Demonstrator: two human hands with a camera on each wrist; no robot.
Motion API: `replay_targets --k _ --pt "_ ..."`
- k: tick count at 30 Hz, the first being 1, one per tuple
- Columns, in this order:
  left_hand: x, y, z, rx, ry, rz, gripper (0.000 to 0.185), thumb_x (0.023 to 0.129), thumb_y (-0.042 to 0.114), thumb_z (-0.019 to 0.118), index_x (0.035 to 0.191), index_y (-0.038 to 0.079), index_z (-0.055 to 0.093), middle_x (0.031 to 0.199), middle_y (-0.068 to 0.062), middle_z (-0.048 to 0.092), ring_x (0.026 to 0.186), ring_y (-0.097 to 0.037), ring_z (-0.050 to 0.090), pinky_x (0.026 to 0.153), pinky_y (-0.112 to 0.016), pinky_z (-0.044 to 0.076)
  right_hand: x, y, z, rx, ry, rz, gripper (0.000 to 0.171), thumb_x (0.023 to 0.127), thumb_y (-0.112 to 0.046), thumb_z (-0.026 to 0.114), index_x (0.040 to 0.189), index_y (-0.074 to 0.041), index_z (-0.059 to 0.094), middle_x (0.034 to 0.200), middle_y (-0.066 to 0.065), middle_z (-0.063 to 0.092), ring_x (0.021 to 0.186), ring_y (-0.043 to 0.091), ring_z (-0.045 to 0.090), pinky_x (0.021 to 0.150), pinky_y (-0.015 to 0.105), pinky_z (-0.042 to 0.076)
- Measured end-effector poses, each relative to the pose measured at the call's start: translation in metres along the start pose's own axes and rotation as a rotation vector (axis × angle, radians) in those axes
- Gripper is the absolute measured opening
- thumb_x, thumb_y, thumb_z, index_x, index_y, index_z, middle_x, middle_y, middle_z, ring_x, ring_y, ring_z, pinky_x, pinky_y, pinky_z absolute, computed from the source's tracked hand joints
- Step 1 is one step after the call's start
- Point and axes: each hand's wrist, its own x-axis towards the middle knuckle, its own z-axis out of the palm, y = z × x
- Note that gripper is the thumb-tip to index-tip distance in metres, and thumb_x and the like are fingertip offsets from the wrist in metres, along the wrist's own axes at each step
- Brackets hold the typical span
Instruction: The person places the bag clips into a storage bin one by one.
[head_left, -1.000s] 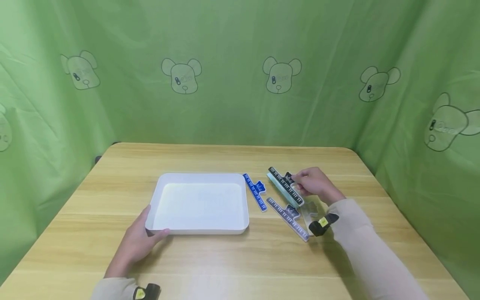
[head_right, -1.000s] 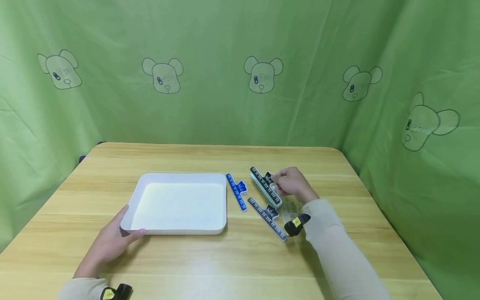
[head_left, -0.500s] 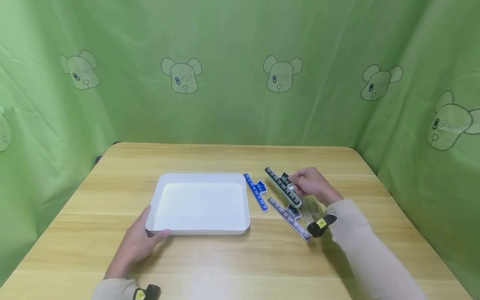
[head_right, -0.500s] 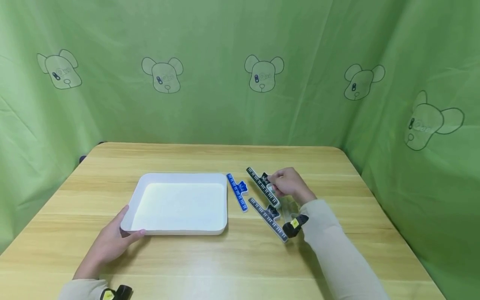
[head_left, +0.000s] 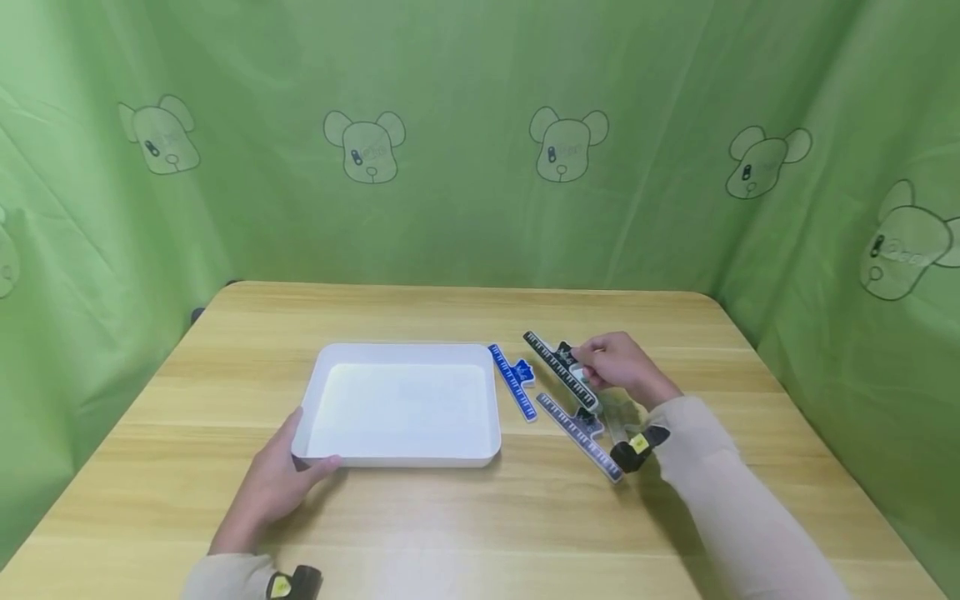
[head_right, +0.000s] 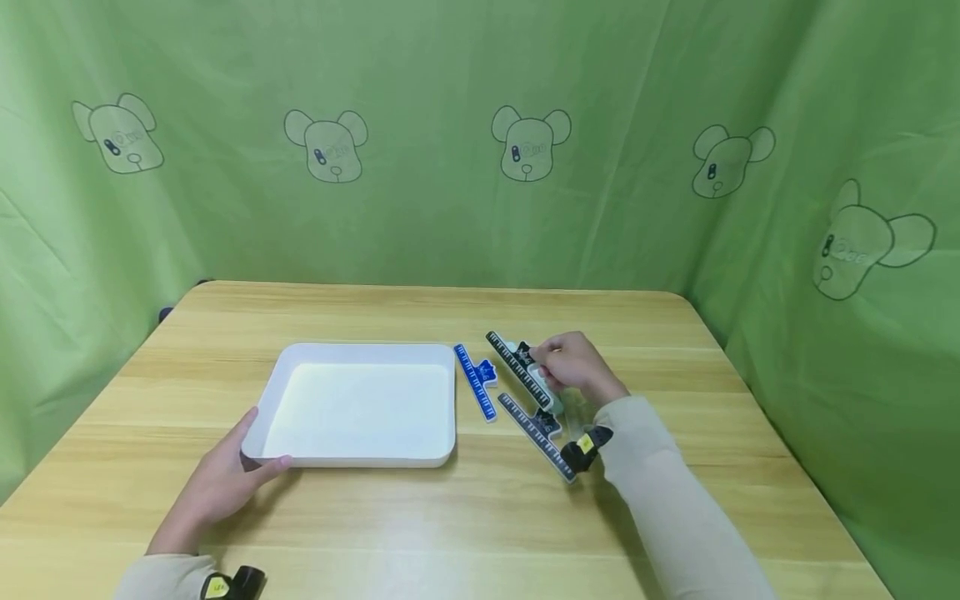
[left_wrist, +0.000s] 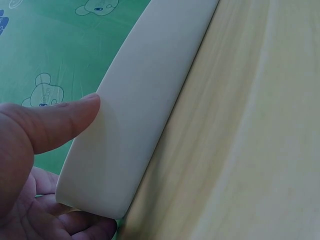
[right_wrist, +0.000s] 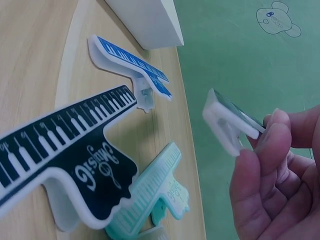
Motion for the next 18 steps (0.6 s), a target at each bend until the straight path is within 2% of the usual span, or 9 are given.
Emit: replay_targets --k 7,12,18 --pt "0.000 0.001 0.000 -0.002 -0.002 -0.004 0.103 0.085 0.044 0.072 0.155 0.004 0.008 0.155 -0.028 0.020 0.138 -0.050 0.021 0.111 -0.062 0.019 -0.001 -0.006 0.004 -0.008 0.003 -0.009 0.027 0.098 -0.017 0.054 0.106 0.008 0.063 0.069 0.004 0.056 0.061 0.012 0.054 0.060 0.024 0.054" --pt "0.001 0.000 0.001 -0.003 -0.006 -0.001 0.103 0.085 0.044 0.072 0.155 0.004 0.008 0.155 -0.028 0.019 0.138 -0.049 0.021 0.111 -0.062 0.019 -0.002 -0.008 0.007 0.005 0.000 -0.006 0.030 0.098 -0.016 0.055 0.112 0.010 0.061 0.070 0.004 0.057 0.060 0.012 0.054 0.058 0.024 0.054" --pt "0.001 0.000 0.000 -0.005 -0.010 -0.008 0.104 0.085 0.044 0.072 0.155 0.004 0.007 0.155 -0.027 0.018 0.139 -0.049 0.020 0.112 -0.061 0.018 -0.002 -0.008 0.011 0.018 -0.003 -0.017 0.030 0.098 -0.016 0.056 0.112 0.011 0.061 0.070 0.005 0.056 0.059 0.011 0.053 0.056 0.023 0.052"
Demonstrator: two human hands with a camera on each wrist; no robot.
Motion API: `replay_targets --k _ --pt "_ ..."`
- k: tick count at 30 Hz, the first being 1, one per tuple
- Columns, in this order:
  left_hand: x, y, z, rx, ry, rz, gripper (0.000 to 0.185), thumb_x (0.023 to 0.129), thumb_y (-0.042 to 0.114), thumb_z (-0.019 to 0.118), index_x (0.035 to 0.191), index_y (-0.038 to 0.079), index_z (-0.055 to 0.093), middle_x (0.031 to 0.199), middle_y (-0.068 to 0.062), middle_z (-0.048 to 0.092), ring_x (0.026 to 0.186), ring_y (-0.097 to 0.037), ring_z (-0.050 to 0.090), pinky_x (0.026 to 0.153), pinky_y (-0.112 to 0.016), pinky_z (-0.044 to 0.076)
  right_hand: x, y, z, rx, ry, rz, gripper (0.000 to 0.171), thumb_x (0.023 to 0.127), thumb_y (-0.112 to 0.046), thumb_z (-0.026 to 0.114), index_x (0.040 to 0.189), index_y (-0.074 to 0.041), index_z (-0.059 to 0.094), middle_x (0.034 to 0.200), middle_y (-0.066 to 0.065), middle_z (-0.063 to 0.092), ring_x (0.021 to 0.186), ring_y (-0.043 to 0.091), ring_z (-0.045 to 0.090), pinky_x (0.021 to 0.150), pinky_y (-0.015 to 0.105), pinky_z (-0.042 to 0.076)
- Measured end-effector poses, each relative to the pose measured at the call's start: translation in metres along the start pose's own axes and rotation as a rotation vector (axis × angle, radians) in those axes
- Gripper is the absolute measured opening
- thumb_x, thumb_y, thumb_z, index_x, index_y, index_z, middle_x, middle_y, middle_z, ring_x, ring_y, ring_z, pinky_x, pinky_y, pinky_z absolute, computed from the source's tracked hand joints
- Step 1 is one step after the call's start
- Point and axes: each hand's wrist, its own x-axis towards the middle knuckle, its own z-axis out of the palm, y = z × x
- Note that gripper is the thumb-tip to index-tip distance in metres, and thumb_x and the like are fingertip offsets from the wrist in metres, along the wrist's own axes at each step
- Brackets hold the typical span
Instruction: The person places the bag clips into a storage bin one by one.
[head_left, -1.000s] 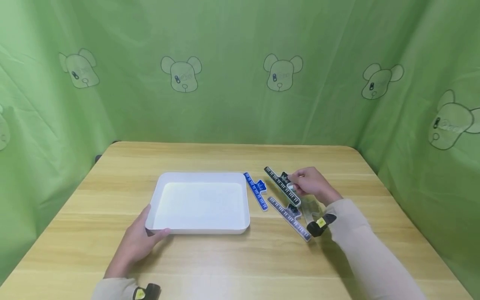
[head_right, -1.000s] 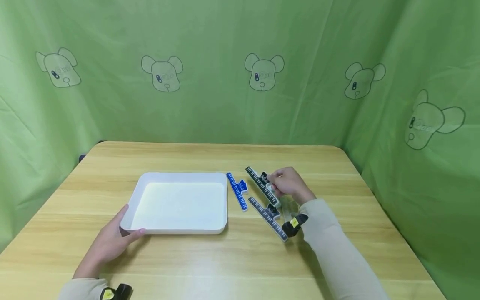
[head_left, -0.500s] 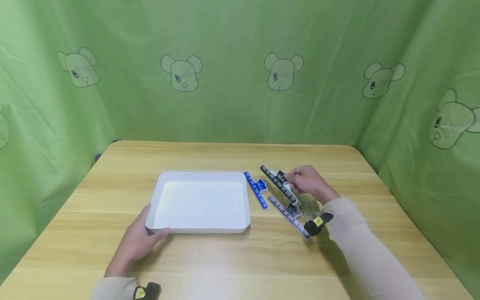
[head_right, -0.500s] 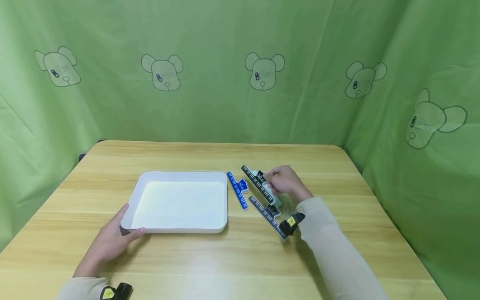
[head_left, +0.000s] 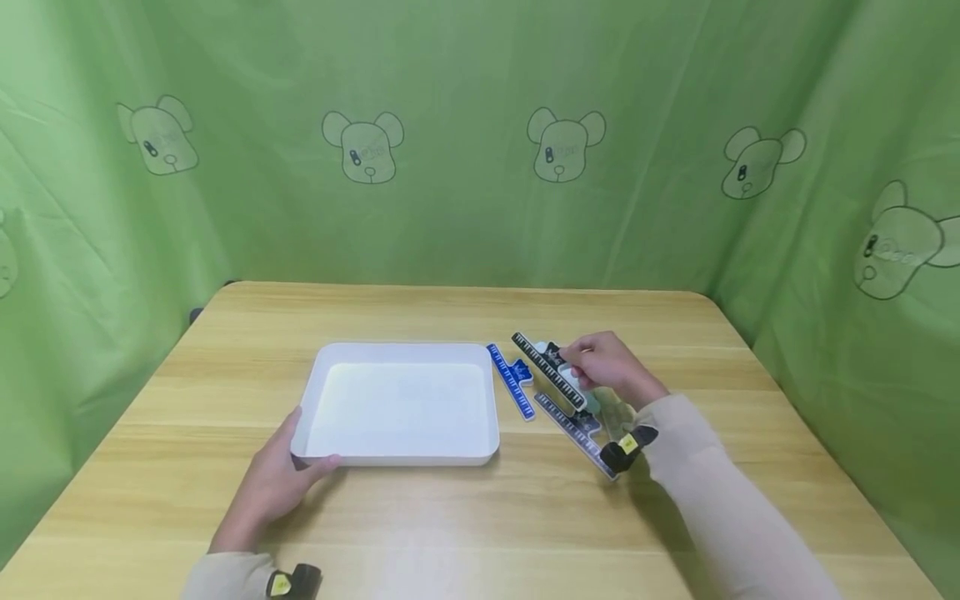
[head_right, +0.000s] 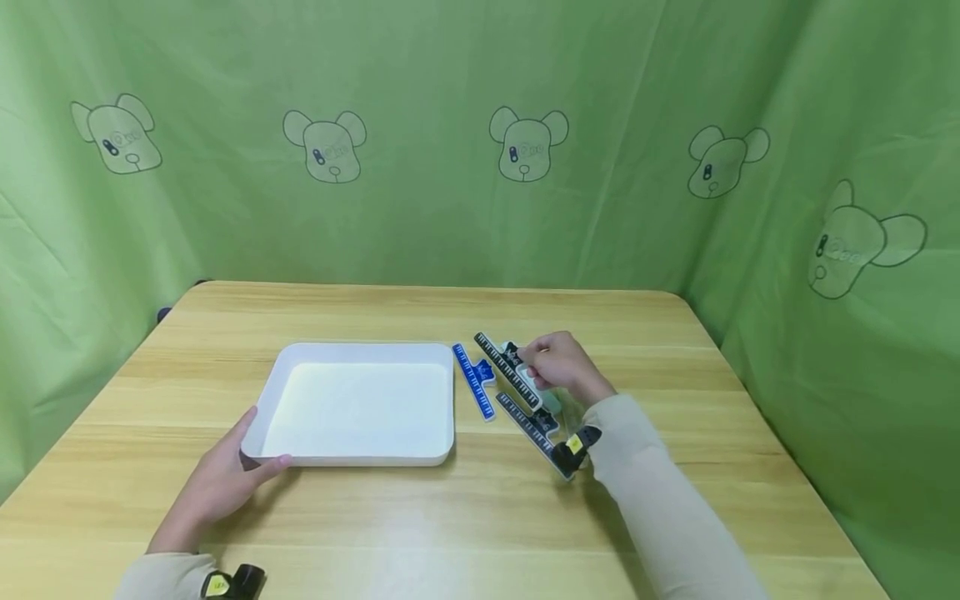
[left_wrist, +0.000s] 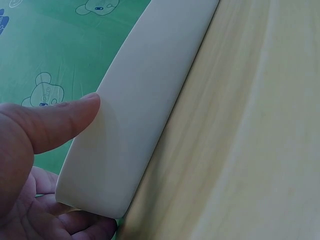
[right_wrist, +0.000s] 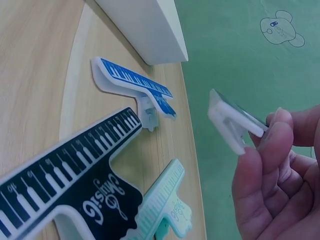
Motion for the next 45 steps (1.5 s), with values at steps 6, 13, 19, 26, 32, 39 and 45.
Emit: replay_targets --k 6,13,19,26,32,39,45 --pt "-0.001 -0.002 -0.001 0.013 0.006 0.010 0.103 0.085 0.043 0.072 0.155 0.003 0.007 0.155 -0.028 0.020 0.138 -0.050 0.022 0.111 -0.062 0.019 -0.001 -0.002 0.005 0.007 -0.019 0.004 0.031 0.098 -0.015 0.055 0.114 0.011 0.061 0.071 0.006 0.056 0.060 0.011 0.052 0.057 0.022 0.051" --pt "0.000 -0.002 -0.001 0.008 0.021 0.051 0.101 0.085 0.043 0.072 0.155 0.004 0.010 0.154 -0.027 0.024 0.137 -0.049 0.025 0.110 -0.062 0.021 0.001 -0.004 0.008 0.024 -0.023 0.007 0.029 0.098 -0.014 0.055 0.112 0.010 0.062 0.076 0.012 0.058 0.060 0.012 0.053 0.057 0.022 0.052" --pt "0.000 -0.002 0.000 -0.010 0.006 0.016 0.102 0.086 0.043 0.072 0.155 0.004 0.008 0.155 -0.027 0.021 0.138 -0.048 0.022 0.111 -0.061 0.020 0.002 -0.007 0.011 0.029 -0.029 -0.002 0.029 0.098 -0.014 0.055 0.111 0.011 0.062 0.074 0.010 0.057 0.060 0.012 0.054 0.059 0.024 0.054" --pt "-0.001 -0.004 0.001 -0.035 0.004 0.016 0.102 0.086 0.041 0.072 0.155 0.004 0.008 0.155 -0.026 0.021 0.139 -0.048 0.021 0.112 -0.061 0.019 0.003 -0.012 0.016 0.024 -0.012 0.009 0.026 0.098 -0.014 0.055 0.107 0.009 0.064 0.071 0.006 0.057 0.060 0.012 0.054 0.057 0.023 0.052" --pt "0.000 -0.004 0.000 -0.022 0.010 0.038 0.101 0.086 0.042 0.072 0.155 0.004 0.009 0.154 -0.027 0.022 0.138 -0.049 0.023 0.111 -0.062 0.020 0.000 -0.018 0.017 0.005 -0.009 0.018 0.026 0.098 -0.016 0.055 0.105 0.007 0.065 0.069 0.004 0.057 0.060 0.013 0.054 0.059 0.023 0.052" --pt "0.000 -0.003 0.001 -0.023 0.006 0.025 0.102 0.086 0.041 0.072 0.155 0.003 0.008 0.155 -0.027 0.020 0.139 -0.048 0.022 0.112 -0.061 0.019 0.001 -0.020 0.018 0.001 -0.021 0.031 0.026 0.098 -0.017 0.056 0.106 0.006 0.065 0.069 0.004 0.057 0.059 0.012 0.053 0.058 0.023 0.051" --pt "0.001 -0.001 0.000 -0.020 0.009 0.040 0.103 0.085 0.043 0.072 0.155 0.002 0.008 0.155 -0.028 0.020 0.138 -0.049 0.022 0.111 -0.062 0.019 0.002 -0.019 0.019 0.035 -0.033 0.042 0.025 0.098 -0.015 0.055 0.106 0.007 0.063 0.069 0.004 0.057 0.059 0.012 0.053 0.058 0.023 0.052"
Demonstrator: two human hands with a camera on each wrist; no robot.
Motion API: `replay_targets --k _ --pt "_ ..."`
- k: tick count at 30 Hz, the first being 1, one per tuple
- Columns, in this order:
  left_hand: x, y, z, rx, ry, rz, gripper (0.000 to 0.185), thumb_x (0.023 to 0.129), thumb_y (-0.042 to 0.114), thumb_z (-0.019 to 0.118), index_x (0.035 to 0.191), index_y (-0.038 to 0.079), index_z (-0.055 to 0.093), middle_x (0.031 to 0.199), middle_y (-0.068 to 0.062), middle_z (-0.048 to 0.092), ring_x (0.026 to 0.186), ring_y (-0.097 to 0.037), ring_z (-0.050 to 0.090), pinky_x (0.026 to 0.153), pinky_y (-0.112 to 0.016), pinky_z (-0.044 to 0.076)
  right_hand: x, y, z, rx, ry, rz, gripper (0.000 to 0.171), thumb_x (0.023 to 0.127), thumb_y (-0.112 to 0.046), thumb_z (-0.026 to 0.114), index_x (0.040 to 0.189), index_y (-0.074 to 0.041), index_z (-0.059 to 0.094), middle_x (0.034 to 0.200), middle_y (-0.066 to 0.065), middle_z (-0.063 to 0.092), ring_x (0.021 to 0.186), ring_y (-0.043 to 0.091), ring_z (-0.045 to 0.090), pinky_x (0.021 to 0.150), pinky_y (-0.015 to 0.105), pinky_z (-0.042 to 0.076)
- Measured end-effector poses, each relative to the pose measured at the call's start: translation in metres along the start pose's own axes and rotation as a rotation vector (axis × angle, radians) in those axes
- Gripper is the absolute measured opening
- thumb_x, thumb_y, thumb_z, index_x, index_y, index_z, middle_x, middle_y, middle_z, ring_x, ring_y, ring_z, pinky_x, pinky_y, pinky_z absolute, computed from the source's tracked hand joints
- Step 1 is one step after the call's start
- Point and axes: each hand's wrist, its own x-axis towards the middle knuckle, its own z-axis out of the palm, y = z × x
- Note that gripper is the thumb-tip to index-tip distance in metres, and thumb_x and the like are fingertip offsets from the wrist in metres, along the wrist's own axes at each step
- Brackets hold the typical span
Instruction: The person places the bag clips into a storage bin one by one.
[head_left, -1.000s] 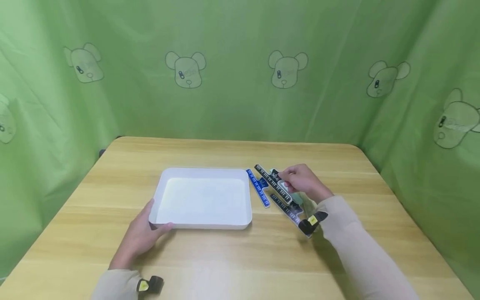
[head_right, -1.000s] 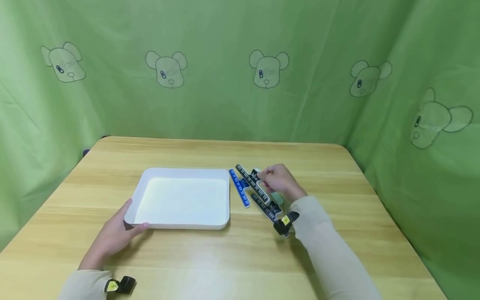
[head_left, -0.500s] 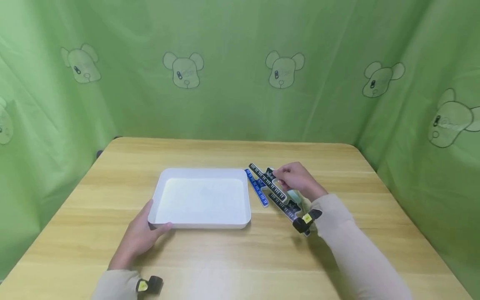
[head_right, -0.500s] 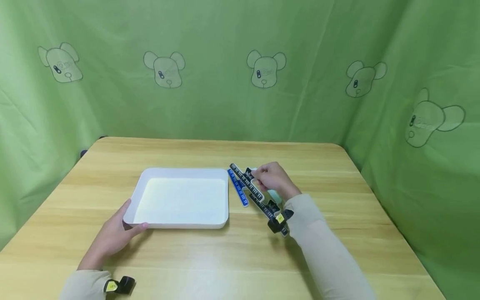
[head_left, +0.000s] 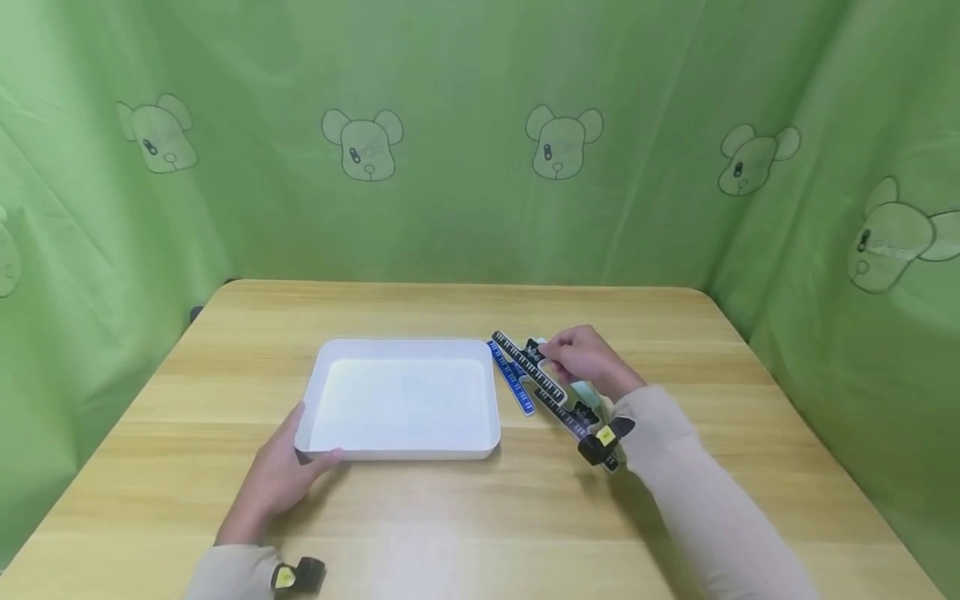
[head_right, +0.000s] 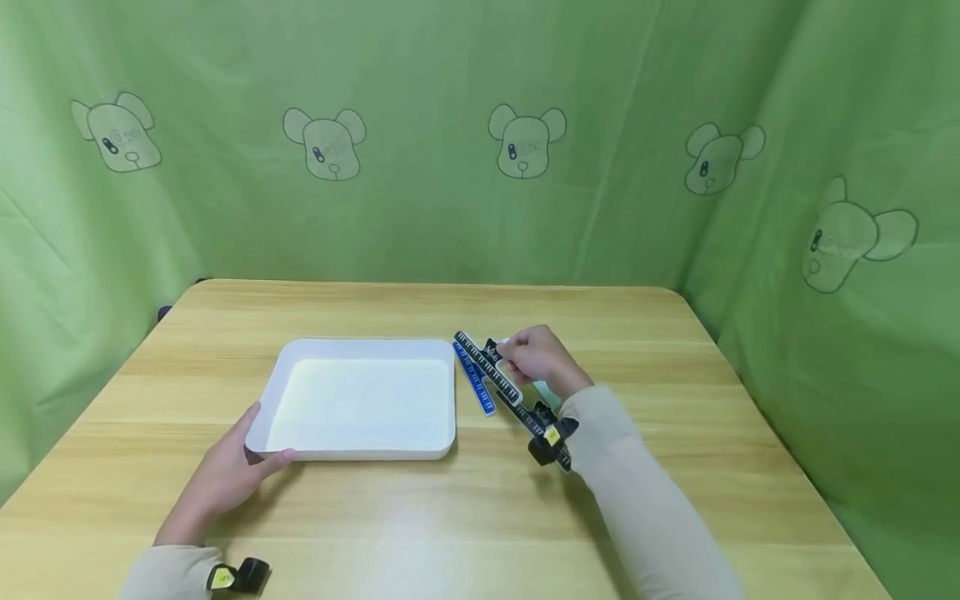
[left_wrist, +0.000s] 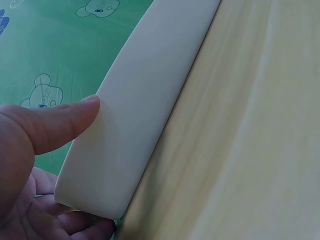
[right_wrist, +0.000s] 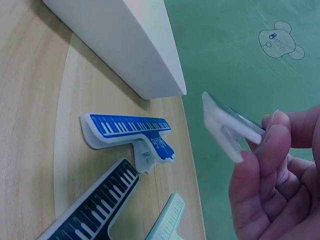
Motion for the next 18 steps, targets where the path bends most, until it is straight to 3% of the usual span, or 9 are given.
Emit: replay_targets --k 18 --pt "0.0009 0.0004 -0.0003 0.022 -0.004 -0.018 0.103 0.086 0.043 0.071 0.155 0.002 0.007 0.155 -0.028 0.019 0.138 -0.050 0.022 0.111 -0.063 0.019 0.0098 -0.0047 0.0067 0.031 -0.037 0.018 0.027 0.100 -0.014 0.050 0.104 0.011 0.060 0.067 0.003 0.055 0.058 0.012 0.053 0.055 0.021 0.049"
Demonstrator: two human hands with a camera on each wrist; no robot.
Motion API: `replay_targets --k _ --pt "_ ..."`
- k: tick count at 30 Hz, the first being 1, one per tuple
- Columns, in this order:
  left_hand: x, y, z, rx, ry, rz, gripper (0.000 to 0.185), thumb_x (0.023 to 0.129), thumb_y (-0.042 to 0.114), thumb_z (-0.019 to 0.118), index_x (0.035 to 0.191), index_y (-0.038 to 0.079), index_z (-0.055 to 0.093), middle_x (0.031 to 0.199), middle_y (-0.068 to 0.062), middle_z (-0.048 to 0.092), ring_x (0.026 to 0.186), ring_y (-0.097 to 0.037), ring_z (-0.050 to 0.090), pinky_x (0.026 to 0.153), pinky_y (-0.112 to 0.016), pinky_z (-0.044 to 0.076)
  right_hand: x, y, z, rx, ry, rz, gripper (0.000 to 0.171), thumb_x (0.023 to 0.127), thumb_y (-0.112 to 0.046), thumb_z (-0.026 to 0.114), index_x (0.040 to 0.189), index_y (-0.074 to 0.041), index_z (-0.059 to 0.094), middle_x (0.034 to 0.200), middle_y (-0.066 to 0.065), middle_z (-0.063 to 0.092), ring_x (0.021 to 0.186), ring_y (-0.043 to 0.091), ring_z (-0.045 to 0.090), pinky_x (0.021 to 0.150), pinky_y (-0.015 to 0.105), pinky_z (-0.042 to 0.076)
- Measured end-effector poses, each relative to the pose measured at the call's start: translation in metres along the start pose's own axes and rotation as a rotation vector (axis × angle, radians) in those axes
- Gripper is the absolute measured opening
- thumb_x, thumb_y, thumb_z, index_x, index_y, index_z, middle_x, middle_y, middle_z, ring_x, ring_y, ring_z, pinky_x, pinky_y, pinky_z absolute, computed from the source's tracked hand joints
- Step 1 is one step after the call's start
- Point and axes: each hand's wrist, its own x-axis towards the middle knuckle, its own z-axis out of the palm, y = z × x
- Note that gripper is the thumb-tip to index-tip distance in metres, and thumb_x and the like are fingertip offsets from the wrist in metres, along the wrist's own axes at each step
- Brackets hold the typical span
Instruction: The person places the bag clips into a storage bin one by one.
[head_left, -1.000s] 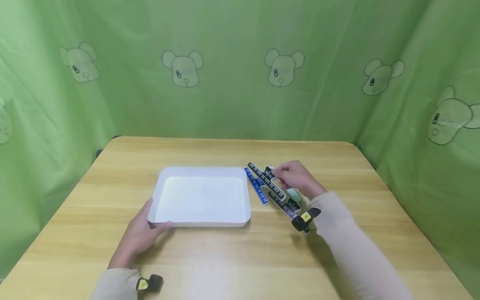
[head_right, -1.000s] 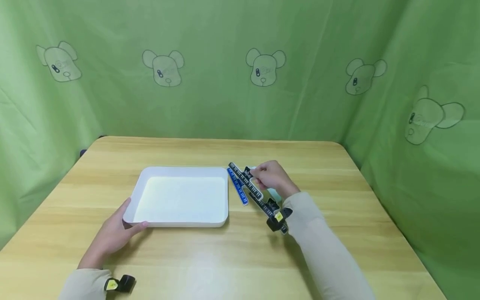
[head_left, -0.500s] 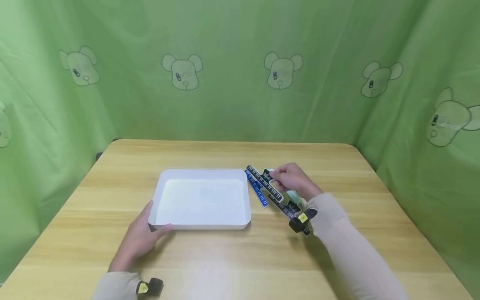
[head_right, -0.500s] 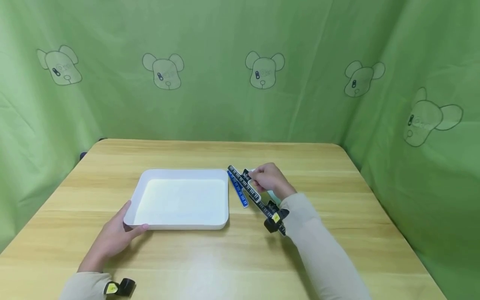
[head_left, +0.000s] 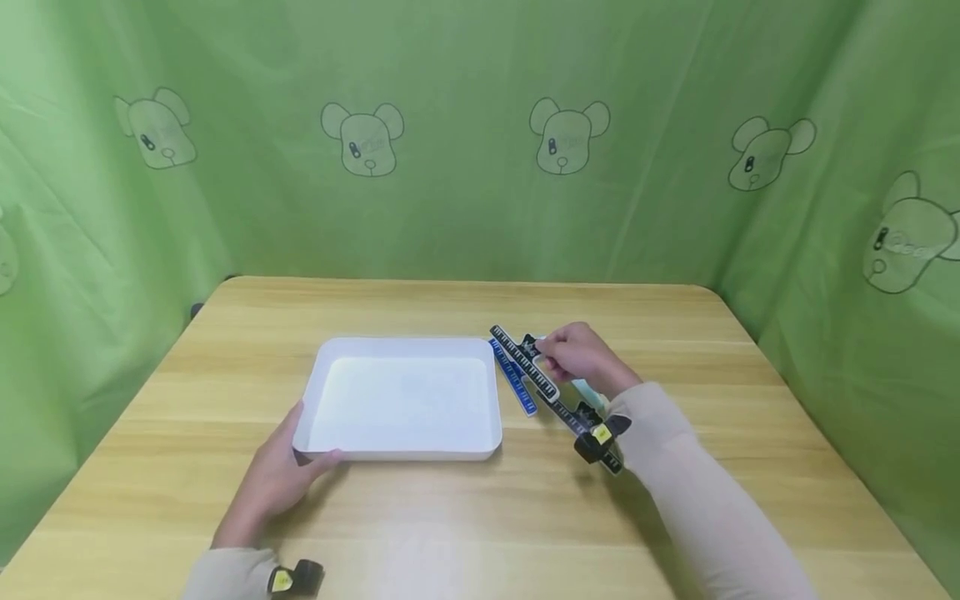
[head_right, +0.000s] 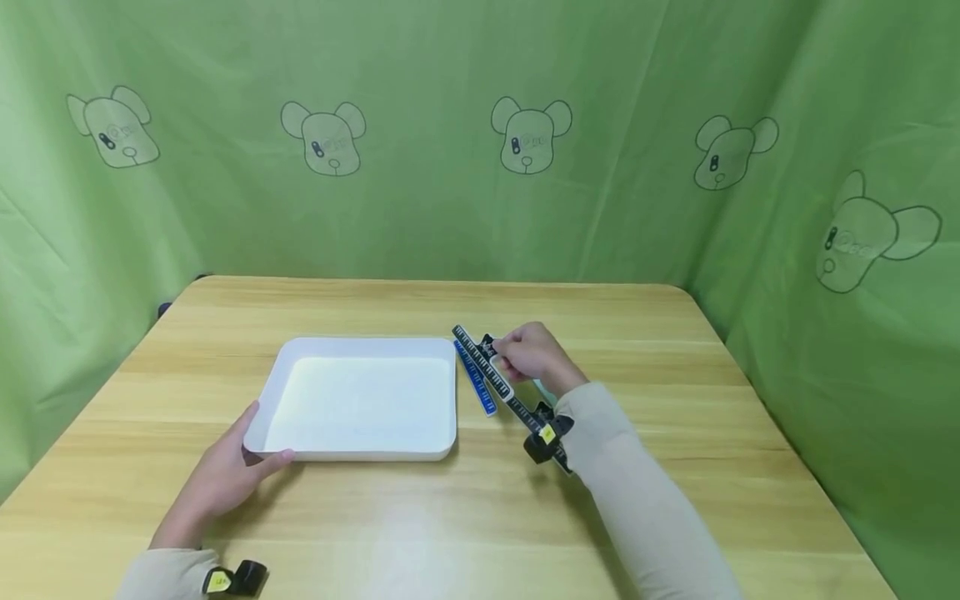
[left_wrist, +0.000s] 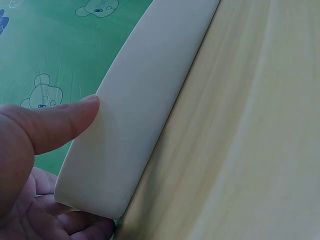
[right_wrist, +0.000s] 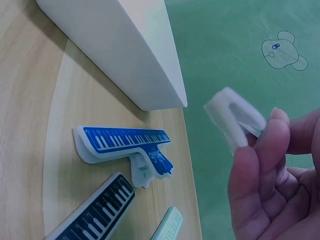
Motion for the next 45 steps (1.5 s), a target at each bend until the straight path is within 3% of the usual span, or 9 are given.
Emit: replay_targets --k 9,15,25,34,45 --pt "0.000 0.001 -0.002 -0.004 0.005 0.010 0.101 0.087 0.039 0.071 0.155 0.002 0.007 0.154 -0.028 0.020 0.138 -0.050 0.023 0.111 -0.063 0.019 -0.003 -0.006 -0.001 0.004 -0.022 -0.010 0.025 0.100 -0.012 0.050 0.097 0.011 0.058 0.066 0.004 0.055 0.058 0.012 0.054 0.058 0.024 0.053" --pt "-0.001 0.001 -0.001 -0.006 -0.011 -0.010 0.101 0.087 0.040 0.071 0.155 0.002 0.006 0.155 -0.028 0.019 0.138 -0.049 0.022 0.111 -0.062 0.018 -0.006 -0.009 0.001 0.067 -0.045 0.015 0.024 0.099 -0.011 0.051 0.104 0.012 0.058 0.066 0.002 0.054 0.056 0.011 0.053 0.059 0.025 0.055" --pt "-0.001 -0.002 0.001 -0.001 -0.009 -0.002 0.102 0.086 0.042 0.071 0.155 0.003 0.007 0.154 -0.029 0.021 0.137 -0.050 0.023 0.110 -0.063 0.020 -0.005 -0.009 0.005 0.066 -0.061 0.021 0.024 0.099 -0.012 0.050 0.102 0.010 0.058 0.066 0.002 0.054 0.055 0.010 0.052 0.060 0.026 0.055" --pt "-0.002 0.001 0.002 0.001 -0.007 0.018 0.101 0.086 0.038 0.072 0.154 0.000 0.008 0.153 -0.030 0.022 0.136 -0.051 0.024 0.110 -0.063 0.020 -0.003 -0.009 0.006 0.085 -0.061 0.038 0.028 0.100 -0.011 0.048 0.114 0.012 0.057 0.070 0.006 0.058 0.055 0.010 0.054 0.057 0.025 0.055" --pt "-0.001 0.002 0.001 -0.010 0.001 0.000 0.101 0.086 0.039 0.071 0.155 0.003 0.007 0.155 -0.028 0.020 0.138 -0.049 0.022 0.111 -0.062 0.019 -0.001 -0.016 0.009 0.112 -0.094 0.037 0.028 0.100 -0.011 0.048 0.114 0.012 0.057 0.066 0.002 0.056 0.054 0.009 0.052 0.061 0.027 0.057"
